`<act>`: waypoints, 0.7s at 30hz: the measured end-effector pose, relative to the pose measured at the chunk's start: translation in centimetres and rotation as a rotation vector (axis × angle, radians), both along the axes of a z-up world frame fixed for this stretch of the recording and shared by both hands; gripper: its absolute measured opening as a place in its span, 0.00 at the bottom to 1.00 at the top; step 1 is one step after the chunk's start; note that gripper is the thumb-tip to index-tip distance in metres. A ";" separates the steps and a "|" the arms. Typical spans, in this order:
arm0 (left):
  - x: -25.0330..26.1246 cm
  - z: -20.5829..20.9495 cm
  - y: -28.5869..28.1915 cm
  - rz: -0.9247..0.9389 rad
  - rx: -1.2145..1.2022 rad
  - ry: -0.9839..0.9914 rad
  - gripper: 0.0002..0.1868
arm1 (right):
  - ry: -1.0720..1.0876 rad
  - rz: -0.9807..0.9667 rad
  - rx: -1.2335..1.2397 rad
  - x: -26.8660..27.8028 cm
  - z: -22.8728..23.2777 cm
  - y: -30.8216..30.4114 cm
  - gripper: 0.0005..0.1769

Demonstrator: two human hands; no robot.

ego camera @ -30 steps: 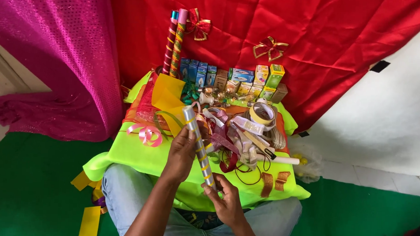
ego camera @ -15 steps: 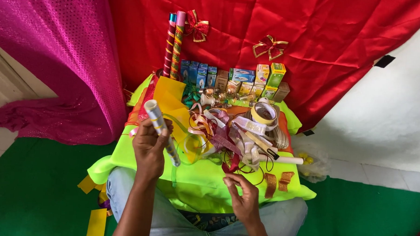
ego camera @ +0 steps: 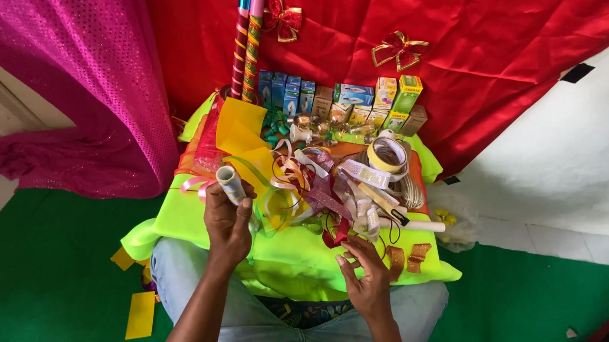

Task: Wrapping a decorative stick with a pink ribbon and arranging gift items on a display table.

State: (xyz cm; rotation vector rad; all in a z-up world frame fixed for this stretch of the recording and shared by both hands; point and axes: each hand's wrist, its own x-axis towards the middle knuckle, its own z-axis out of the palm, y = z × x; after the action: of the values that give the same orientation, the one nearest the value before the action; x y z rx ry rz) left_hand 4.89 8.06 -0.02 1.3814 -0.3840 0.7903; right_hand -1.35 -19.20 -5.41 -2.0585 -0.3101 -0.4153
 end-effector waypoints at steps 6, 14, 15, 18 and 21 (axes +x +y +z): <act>-0.2 -0.5 -0.1 0.032 0.047 -0.016 0.10 | -0.008 -0.025 -0.071 1.5 0.2 0.9 0.19; -0.1 -1.1 -0.1 0.065 0.073 -0.035 0.08 | -0.111 0.020 -0.188 4.9 4.1 1.1 0.20; 0.0 -1.2 0.0 0.050 0.061 -0.033 0.08 | -0.127 0.037 -0.231 5.2 4.9 1.3 0.21; 0.2 -1.3 0.3 0.043 0.031 0.008 0.10 | -0.141 0.093 -0.221 6.4 4.6 0.8 0.21; 0.8 -2.2 0.7 -0.084 -0.101 -0.026 0.11 | -0.130 0.062 -0.060 7.6 5.3 0.1 0.15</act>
State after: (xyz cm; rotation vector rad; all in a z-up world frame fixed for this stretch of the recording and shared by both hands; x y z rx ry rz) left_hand 5.65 8.76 -2.19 1.2541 -0.4140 0.7493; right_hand 6.20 -19.09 -0.11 -2.0787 -0.4689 -0.5078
